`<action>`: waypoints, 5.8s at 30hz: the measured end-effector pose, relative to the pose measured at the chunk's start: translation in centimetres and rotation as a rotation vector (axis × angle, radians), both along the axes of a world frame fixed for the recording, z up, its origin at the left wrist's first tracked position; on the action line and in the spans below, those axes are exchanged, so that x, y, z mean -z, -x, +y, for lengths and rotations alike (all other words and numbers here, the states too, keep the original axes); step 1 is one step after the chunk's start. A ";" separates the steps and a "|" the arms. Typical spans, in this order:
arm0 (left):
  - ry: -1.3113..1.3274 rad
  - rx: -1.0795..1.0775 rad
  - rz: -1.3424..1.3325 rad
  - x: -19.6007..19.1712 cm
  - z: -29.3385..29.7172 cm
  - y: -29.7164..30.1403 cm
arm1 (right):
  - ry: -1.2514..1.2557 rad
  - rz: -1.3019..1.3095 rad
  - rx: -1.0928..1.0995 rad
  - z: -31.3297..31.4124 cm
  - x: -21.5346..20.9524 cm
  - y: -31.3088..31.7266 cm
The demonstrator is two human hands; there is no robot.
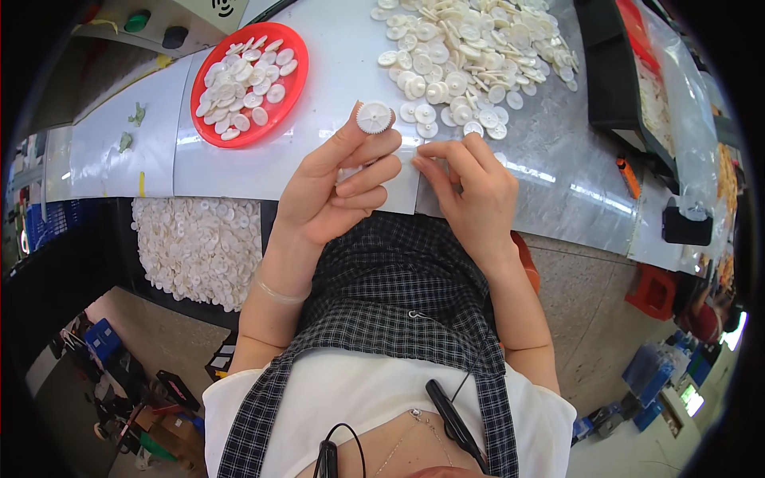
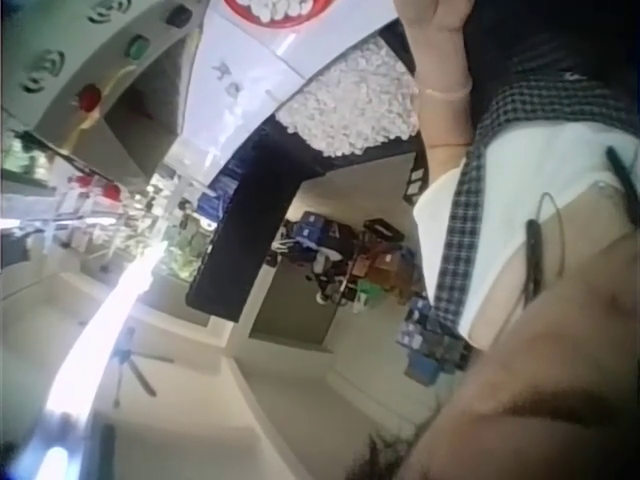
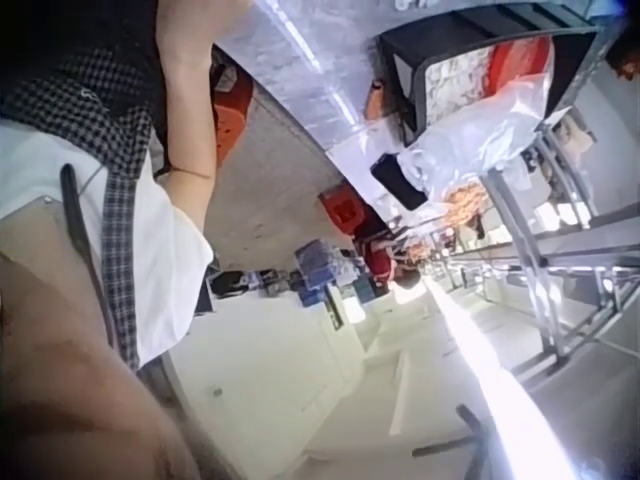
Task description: Sorting and inspecting small white plastic components on a workbench.
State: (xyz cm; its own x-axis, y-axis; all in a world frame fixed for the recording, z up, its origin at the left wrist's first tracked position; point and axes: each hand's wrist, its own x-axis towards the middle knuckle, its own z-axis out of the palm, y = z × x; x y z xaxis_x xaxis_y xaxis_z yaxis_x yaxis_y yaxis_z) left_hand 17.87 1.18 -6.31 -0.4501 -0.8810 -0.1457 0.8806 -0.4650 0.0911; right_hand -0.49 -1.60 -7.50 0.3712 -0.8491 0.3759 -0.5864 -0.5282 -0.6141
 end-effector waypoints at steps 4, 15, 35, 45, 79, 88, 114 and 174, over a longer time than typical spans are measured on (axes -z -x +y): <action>-0.094 0.023 0.035 -0.6 0.2 0.3 | -0.035 0.000 0.012 0.1 -0.3 0.1; -0.135 0.008 0.034 -0.7 0.3 0.3 | -0.172 -0.143 0.005 0.0 -1.0 0.3; 0.580 -0.344 -2.205 -0.8 -4.4 0.2 | -1.760 -1.874 -0.454 -0.1 -0.6 1.4; 0.710 -0.330 -2.251 0.3 -3.8 2.0 | -1.788 -1.897 -0.525 0.0 -0.7 1.8; 0.453 -0.333 -2.073 -0.9 -0.9 1.3 | 0.064 0.208 0.082 -3.6 -1.5 -0.3; 0.575 -0.304 -2.131 -0.5 -1.4 1.0 | 0.008 0.046 -0.005 -3.7 -1.5 -0.4; 0.282 -0.027 -1.069 -0.8 0.2 1.6 | -1.121 -0.957 -0.181 -1.4 -2.2 1.5; 0.133 -0.380 -0.841 -0.5 0.1 -0.4 | -0.813 -1.006 -0.275 -1.0 -1.1 3.4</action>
State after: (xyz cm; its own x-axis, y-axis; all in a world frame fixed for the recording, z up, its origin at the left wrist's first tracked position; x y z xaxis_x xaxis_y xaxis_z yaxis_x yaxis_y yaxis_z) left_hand 18.32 1.25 -5.77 0.0799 -0.9803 -0.1805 0.5924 -0.0989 0.7996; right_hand -3.85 -2.63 -6.37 0.4272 -0.9041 0.0093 0.3751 0.1678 -0.9117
